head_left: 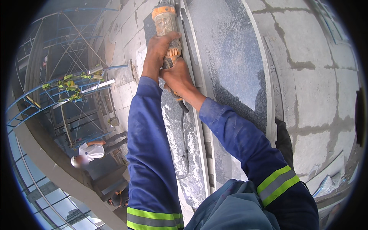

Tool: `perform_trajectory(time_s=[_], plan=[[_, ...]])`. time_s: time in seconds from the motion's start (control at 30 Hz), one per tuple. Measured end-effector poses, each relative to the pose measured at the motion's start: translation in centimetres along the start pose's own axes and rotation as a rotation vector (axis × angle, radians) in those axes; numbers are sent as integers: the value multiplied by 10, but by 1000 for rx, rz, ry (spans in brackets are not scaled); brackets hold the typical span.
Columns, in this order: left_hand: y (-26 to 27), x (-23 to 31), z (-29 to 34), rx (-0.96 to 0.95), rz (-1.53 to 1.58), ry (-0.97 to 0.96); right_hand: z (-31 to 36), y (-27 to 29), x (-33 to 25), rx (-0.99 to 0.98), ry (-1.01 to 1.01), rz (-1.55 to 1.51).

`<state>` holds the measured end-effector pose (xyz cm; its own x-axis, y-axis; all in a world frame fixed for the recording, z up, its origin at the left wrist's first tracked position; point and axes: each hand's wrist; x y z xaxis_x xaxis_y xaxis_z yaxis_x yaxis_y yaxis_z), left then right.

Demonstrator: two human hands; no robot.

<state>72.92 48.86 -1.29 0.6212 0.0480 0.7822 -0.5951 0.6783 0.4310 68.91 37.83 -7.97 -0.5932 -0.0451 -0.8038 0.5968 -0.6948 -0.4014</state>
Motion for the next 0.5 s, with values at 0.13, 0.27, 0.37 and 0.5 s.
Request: perform_trajectory(time_s=[0.13, 0.27, 0.37, 0.5], plan=[[3, -2, -2, 7, -12, 1, 3, 2, -5, -23, -19, 4], [2, 0, -4, 8, -21, 17, -2, 6, -6, -78, -33, 13], [3, 1, -6, 46, -48, 41, -1, 6, -10, -99, -47, 14], [1, 2, -8, 40, -71, 31, -6, 7, -8, -90, -43, 25]])
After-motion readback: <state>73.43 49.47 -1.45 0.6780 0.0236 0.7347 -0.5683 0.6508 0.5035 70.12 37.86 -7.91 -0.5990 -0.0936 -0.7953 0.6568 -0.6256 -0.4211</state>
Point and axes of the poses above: each hand's wrist, its own z-axis away from the middle knuckle, its own y-axis out of the back of the hand, x = y × z, and after that the axes turned 10 degrees about z, right-handed
